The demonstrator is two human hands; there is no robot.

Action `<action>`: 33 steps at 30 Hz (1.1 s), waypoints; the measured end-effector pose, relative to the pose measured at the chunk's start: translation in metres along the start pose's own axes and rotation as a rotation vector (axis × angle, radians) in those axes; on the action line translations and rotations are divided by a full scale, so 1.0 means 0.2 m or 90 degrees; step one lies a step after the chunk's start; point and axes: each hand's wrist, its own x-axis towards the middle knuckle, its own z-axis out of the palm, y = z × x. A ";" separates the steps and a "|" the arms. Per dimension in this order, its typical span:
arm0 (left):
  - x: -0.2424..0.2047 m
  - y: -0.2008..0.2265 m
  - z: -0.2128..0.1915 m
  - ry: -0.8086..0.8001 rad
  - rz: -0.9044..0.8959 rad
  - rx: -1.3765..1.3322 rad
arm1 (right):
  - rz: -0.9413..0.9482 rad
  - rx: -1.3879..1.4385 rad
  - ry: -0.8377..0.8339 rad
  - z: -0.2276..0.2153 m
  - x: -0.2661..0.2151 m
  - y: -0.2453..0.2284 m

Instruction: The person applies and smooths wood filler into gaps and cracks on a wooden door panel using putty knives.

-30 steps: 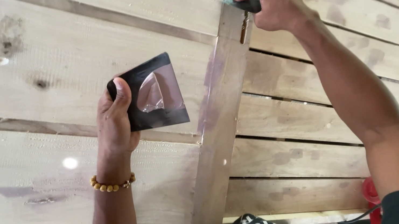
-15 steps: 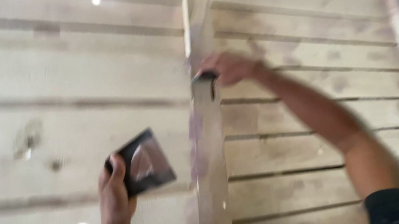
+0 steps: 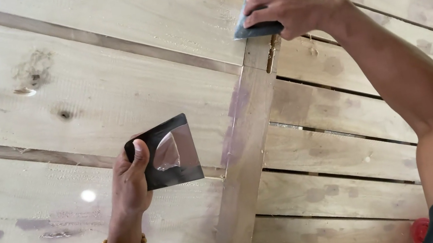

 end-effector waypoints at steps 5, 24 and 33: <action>0.01 -0.09 -0.02 -0.025 -0.008 0.001 | 0.036 0.029 -0.084 -0.01 -0.04 0.02; -0.04 -0.09 0.00 -0.008 -0.018 -0.029 | 0.095 0.026 -0.150 -0.01 -0.22 -0.10; 0.04 -0.16 0.17 0.006 0.006 -0.127 | 0.069 0.059 -0.097 -0.03 0.01 -0.18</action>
